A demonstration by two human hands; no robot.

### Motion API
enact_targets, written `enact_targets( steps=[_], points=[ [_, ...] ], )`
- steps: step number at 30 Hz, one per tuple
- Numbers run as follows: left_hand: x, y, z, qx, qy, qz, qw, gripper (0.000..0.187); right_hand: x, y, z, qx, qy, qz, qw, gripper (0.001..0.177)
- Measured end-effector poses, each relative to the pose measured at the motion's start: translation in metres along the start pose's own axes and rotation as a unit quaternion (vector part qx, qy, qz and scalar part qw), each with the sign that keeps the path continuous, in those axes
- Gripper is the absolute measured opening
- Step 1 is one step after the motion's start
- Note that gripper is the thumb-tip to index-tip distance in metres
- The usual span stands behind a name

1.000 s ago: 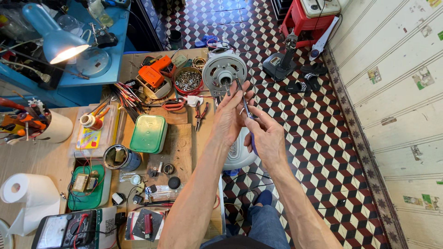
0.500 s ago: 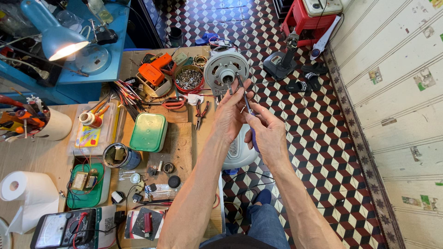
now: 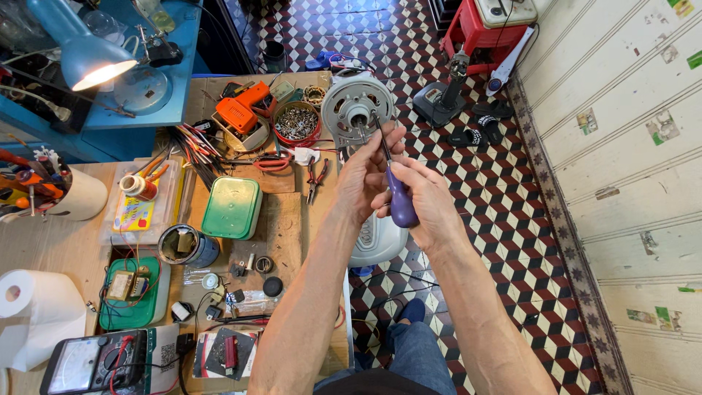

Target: The person disassembles a white appliance, removes a circular component, and uses a screwdriver to tighten screws on the internal mechanism. They handle small parts and tools on a cluttered workbench, then reattach the circular component to the appliance.

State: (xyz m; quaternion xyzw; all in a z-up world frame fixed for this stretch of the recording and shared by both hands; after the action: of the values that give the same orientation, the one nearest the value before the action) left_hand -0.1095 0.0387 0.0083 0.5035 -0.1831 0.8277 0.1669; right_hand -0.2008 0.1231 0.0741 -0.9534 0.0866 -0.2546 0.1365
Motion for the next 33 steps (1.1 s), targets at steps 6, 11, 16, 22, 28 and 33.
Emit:
enact_targets(
  steps=[6, 11, 16, 22, 28, 33],
  points=[
    [0.012, -0.007, 0.002, -0.055, -0.07, -0.124, 0.988, 0.034, 0.008, -0.006, -0.006, 0.017, 0.065, -0.049, 0.997, 0.04],
    [-0.006, 0.005, -0.006, -0.03, 0.029, 0.049, 0.998, 0.031, 0.01, -0.039, -0.013, -0.061, -0.184, 0.047, 0.98, 0.046],
    [-0.002, 0.004, -0.006, -0.022, 0.025, 0.053, 0.998, 0.032, 0.032, -0.08, -0.02, -0.376, -0.565, 0.122, 0.724, 0.046],
    [0.01, -0.014, 0.006, -0.038, 0.046, -0.07, 0.996, 0.045, 0.015, -0.061, -0.01, -0.128, -0.336, 0.168, 0.918, 0.039],
    [-0.005, -0.002, -0.001, -0.031, 0.044, -0.008, 0.999, 0.036, 0.022, -0.066, -0.021, -0.152, -0.268, 0.12, 0.944, 0.042],
    [-0.008, 0.005, -0.006, -0.032, 0.036, 0.023, 0.999, 0.035, 0.039, -0.084, -0.024, -0.289, -0.491, 0.141, 0.81, 0.048]
  ],
)
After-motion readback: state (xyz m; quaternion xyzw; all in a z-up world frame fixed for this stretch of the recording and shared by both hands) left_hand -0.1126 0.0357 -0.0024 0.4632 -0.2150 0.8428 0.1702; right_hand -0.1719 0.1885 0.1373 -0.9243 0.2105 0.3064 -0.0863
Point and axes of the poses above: each hand's wrist, its own y-axis towards the middle knuckle, its own x-axis out of the palm, z = x × y, the point moved 4 cm from there along y, towards the middle knuckle, and after that the axes turned 1 degree about z, right-handed, at the moved point
